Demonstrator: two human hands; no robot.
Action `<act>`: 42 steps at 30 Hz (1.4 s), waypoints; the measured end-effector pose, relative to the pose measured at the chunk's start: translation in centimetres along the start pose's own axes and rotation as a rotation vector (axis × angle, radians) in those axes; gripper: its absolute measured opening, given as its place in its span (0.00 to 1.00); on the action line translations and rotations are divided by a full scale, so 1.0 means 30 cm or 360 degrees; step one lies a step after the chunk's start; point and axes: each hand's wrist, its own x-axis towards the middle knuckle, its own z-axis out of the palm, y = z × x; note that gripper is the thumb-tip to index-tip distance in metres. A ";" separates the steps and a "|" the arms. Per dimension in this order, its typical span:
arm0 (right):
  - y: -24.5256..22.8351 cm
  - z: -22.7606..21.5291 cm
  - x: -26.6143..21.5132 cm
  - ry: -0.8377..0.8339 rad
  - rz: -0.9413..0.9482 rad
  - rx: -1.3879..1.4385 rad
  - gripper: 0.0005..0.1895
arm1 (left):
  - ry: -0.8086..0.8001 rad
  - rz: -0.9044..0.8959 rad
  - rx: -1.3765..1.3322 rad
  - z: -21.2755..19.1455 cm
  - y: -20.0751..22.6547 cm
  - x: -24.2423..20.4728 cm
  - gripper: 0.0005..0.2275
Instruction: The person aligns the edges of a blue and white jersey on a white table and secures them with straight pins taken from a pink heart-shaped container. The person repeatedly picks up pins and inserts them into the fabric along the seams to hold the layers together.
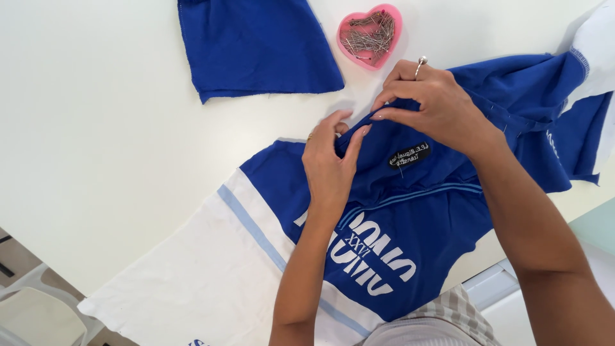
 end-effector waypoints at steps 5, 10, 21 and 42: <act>0.002 0.013 0.002 0.0011 0.0020 0.0004 0.06 | 0.0011 0.0077 -0.0012 0.002 0.001 0.009 0.05; 0.062 0.019 0.032 0.0110 -0.0095 -0.0156 0.09 | 0.0090 0.0128 0.0069 0.024 -0.037 0.009 0.04; 0.207 0.093 0.194 0.0497 0.0171 -0.0738 0.12 | 0.0144 0.0192 0.0141 0.021 -0.041 0.012 0.03; 0.156 0.094 0.175 0.0704 0.0176 -0.0325 0.09 | 0.0127 0.0163 0.0093 0.024 -0.047 0.008 0.04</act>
